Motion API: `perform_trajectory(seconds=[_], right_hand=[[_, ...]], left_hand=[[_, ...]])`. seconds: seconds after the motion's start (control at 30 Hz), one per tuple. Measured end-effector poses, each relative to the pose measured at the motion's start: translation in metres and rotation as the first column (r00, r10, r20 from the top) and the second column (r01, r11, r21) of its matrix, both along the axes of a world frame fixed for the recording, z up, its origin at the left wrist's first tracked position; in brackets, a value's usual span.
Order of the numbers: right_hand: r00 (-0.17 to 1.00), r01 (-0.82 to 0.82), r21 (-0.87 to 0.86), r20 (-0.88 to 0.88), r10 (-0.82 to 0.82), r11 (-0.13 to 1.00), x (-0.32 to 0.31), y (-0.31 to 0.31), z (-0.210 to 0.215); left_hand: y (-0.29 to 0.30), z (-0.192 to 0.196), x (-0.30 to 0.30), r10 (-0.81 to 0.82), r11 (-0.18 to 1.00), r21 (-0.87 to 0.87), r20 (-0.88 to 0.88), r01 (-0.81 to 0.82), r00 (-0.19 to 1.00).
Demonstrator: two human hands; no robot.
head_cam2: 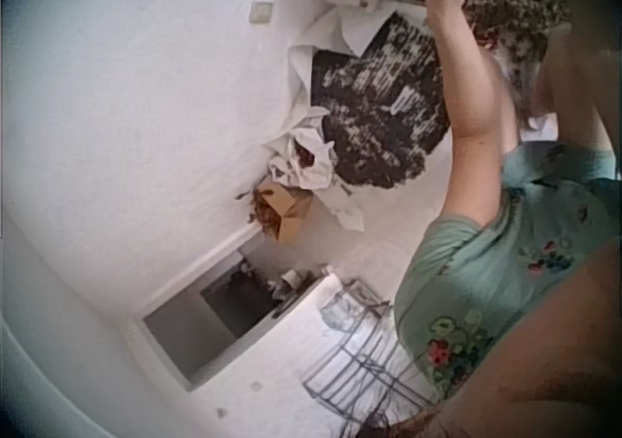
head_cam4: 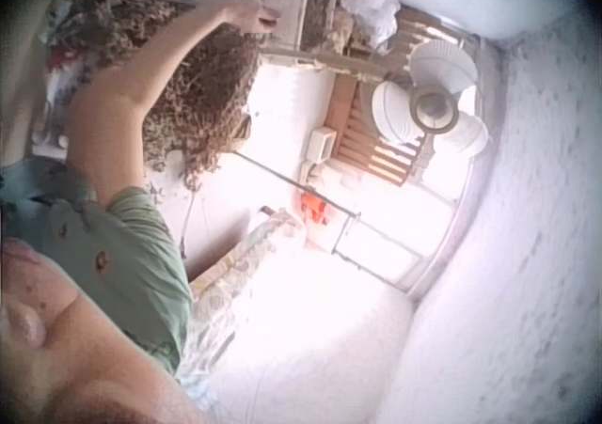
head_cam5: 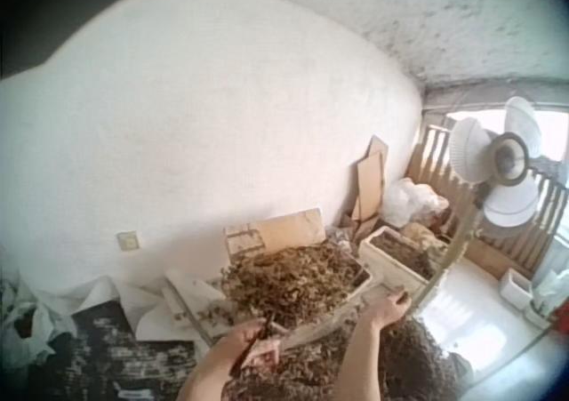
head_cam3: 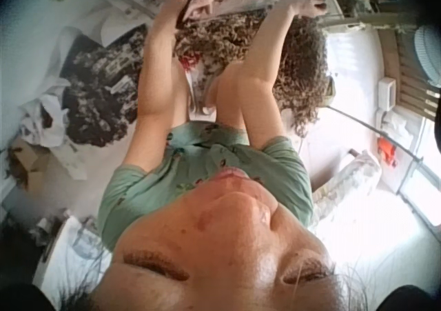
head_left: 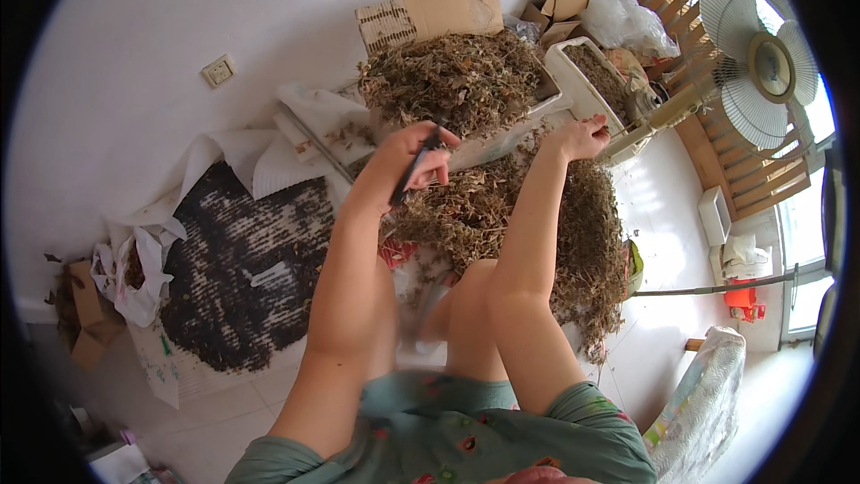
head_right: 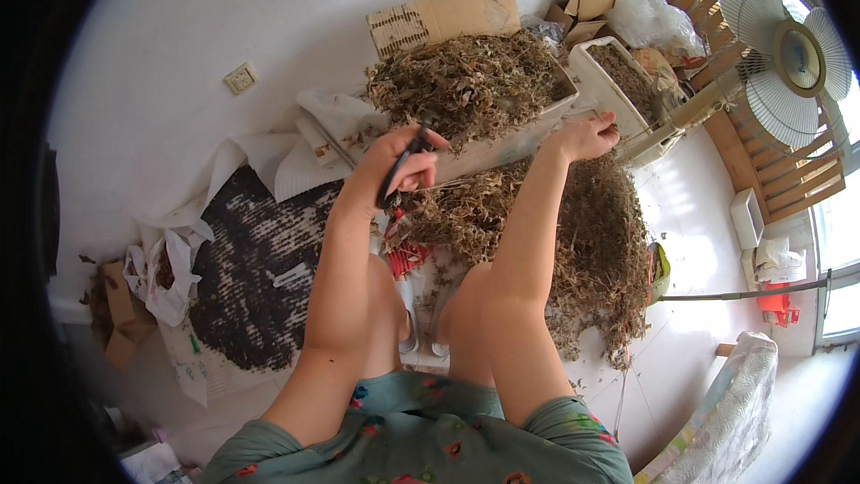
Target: The person sits on the floor and uses scissors to trim dried plant stems. They repeatedly pick up stems, cut them into smaller pieces, and place the cut pieces into a nearby container.
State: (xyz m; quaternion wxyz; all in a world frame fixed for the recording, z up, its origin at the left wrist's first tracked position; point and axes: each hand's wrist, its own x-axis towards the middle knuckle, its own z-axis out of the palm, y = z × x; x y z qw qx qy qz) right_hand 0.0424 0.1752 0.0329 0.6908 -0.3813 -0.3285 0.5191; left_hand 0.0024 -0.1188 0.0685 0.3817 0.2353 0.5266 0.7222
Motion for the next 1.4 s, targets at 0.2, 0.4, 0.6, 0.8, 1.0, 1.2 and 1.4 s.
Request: perform_trajectory(seconds=[0.2, 0.4, 0.6, 0.8, 1.0, 1.2, 1.4], right_hand=[[0.740, -0.639, 0.245, 0.453, 0.497, 0.729, -0.037, -0.002, -0.022], [0.153, -0.712, 0.111, 0.988, -0.002, 0.694, -0.057, -0.013, -0.080], [0.125, -0.744, 0.189, 0.982, -0.144, 0.641, -0.047, -0.008, -0.081], [0.630, -0.561, 0.230, 0.742, 0.229, 0.796, -0.028, -0.024, -0.009], [0.673, -0.739, 0.157, 0.119, 0.730, 0.655, -0.017, -0.007, -0.001], [0.545, -0.813, 0.167, -0.116, 0.830, 0.557, -0.009, 0.003, -0.005], [0.296, -0.954, 0.123, 0.249, 0.922, 0.273, 0.000, -0.031, 0.018]], left_hand=[[0.013, -0.030, -0.018, 0.495, 0.710, 0.372, 0.341, -0.598, 0.799], [0.026, -0.039, -0.018, 0.444, 0.728, 0.309, 0.468, -0.612, 0.764], [0.021, -0.043, -0.020, 0.399, 0.775, 0.308, 0.438, -0.551, 0.806], [0.022, -0.045, -0.025, 0.375, 0.803, 0.290, 0.434, -0.521, 0.819], [0.032, -0.042, -0.024, 0.338, 0.833, 0.285, 0.416, -0.474, 0.844], [0.036, -0.043, -0.026, 0.341, 0.835, 0.273, 0.425, -0.478, 0.838], [0.041, -0.035, -0.026, 0.380, 0.798, 0.323, 0.386, -0.509, 0.841]])
